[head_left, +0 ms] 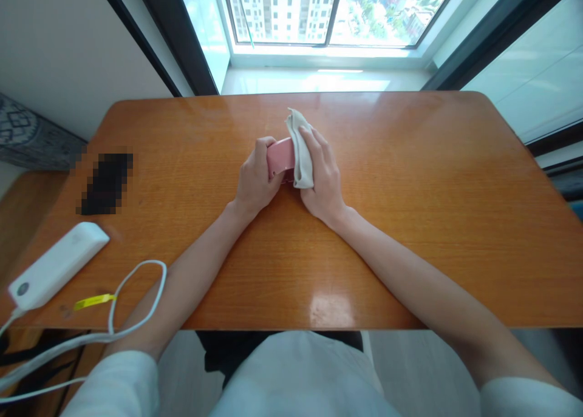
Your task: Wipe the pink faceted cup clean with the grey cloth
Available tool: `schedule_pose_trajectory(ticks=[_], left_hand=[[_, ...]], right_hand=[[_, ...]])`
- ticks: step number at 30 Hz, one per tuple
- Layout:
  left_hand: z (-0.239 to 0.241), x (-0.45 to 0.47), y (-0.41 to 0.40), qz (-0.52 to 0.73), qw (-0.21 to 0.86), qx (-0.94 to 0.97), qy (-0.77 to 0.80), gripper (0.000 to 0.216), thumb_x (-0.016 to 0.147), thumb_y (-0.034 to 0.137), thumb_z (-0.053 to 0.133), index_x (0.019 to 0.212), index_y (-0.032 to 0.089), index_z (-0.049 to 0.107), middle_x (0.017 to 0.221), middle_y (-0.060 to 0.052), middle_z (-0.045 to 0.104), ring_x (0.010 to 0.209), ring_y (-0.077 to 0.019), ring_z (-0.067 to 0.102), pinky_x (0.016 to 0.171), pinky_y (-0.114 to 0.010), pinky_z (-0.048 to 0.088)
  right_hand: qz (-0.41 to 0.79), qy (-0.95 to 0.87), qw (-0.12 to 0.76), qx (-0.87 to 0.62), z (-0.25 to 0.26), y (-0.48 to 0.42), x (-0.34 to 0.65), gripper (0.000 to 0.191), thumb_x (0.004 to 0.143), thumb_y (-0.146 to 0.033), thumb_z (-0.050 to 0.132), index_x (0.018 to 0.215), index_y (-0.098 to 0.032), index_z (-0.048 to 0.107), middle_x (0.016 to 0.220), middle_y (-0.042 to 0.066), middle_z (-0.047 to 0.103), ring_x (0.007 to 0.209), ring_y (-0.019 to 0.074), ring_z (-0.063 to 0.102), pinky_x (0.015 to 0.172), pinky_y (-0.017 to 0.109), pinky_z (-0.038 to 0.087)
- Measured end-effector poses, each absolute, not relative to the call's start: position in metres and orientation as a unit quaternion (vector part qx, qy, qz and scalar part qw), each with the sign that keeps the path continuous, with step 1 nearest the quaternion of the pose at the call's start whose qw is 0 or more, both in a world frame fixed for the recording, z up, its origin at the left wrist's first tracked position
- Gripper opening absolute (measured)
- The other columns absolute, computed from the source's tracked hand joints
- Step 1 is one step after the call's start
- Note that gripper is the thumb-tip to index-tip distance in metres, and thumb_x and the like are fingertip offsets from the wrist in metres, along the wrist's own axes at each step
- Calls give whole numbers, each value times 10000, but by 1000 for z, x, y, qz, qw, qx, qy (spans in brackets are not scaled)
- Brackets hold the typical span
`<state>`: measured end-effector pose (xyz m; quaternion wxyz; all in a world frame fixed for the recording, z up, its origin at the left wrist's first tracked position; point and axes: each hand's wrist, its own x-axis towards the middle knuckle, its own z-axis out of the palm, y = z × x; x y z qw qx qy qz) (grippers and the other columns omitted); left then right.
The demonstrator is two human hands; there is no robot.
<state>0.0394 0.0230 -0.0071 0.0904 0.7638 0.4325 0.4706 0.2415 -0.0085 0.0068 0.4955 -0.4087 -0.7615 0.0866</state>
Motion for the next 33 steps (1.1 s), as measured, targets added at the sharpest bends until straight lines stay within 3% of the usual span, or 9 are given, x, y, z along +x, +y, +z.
schedule_pose_trajectory(ticks=[3, 5, 9, 13, 16, 22, 25, 29, 33], left_hand=[[-12, 37, 25, 463, 94, 771, 427, 445, 1123, 713, 571, 1260, 290, 549, 1092, -80, 763, 911, -291, 786, 749, -462, 626], [-12, 37, 25, 455, 100, 775, 427, 437, 1126, 718, 579, 1260, 303, 565, 1128, -72, 764, 976, -292, 803, 800, -467, 649], [-5, 40, 22, 448, 103, 772, 438, 524, 1124, 725, 589, 1380, 271, 527, 1244, -92, 765, 1080, -300, 805, 891, -477, 656], [-2, 41, 21, 454, 90, 769, 440, 554, 1087, 684, 641, 1400, 242, 525, 1275, -115, 767, 1100, -299, 785, 917, -435, 624], [-3, 38, 23, 453, 101, 771, 436, 572, 1089, 700, 633, 1410, 240, 518, 1282, -116, 755, 1108, -294, 771, 942, -417, 604], [-8, 39, 26, 425, 175, 792, 403, 667, 1104, 808, 564, 1467, 259, 454, 1353, -143, 715, 1130, -295, 764, 984, -436, 599], [-12, 43, 29, 382, 178, 809, 409, 613, 1144, 760, 513, 1476, 246, 489, 1406, -182, 707, 1287, -351, 731, 1107, -532, 576], [-17, 44, 33, 332, 141, 835, 416, 578, 1147, 650, 571, 1548, 237, 516, 1607, -218, 638, 1580, -425, 559, 1291, -667, 463], [-12, 42, 30, 353, 111, 836, 405, 569, 1137, 630, 594, 1530, 220, 553, 1553, -209, 678, 1532, -437, 606, 1246, -695, 525]], right_hand=[[39, -816, 444, -367, 15, -23, 235, 691, 1047, -347, 605, 1715, -477, 484, 1851, -34, 474, 1795, 374, 337, 1489, 743, 247], [36, -825, 430, -366, 18, -28, 232, 665, 1042, -360, 624, 1683, -501, 519, 1839, -66, 489, 1802, 380, 320, 1504, 747, 190], [61, -774, 484, -403, 12, -17, 235, 617, 1101, -389, 552, 1712, -437, 481, 1872, -12, 437, 1786, 321, 357, 1486, 654, 317], [183, -708, 525, -435, 3, 0, 242, 611, 1117, -422, 503, 1720, -353, 434, 1769, 68, 592, 1612, 288, 598, 1379, 596, 497], [236, -688, 531, -435, 1, 4, 243, 574, 1122, -437, 517, 1687, -352, 465, 1724, 62, 649, 1530, 283, 669, 1328, 573, 548], [139, -690, 569, -426, 7, -5, 244, 550, 1139, -521, 550, 1664, -357, 536, 1643, 90, 676, 1516, 301, 664, 1306, 586, 558], [71, -694, 567, -439, 12, -12, 244, 519, 1157, -569, 501, 1639, -389, 569, 1679, 79, 621, 1587, 332, 599, 1359, 642, 489], [54, -714, 536, -447, 16, -19, 241, 460, 1139, -599, 534, 1550, -427, 648, 1742, 24, 571, 1707, 390, 477, 1424, 724, 369], [56, -745, 512, -423, 16, -19, 240, 443, 1096, -617, 609, 1474, -410, 716, 1701, 10, 635, 1708, 427, 481, 1444, 759, 309]])
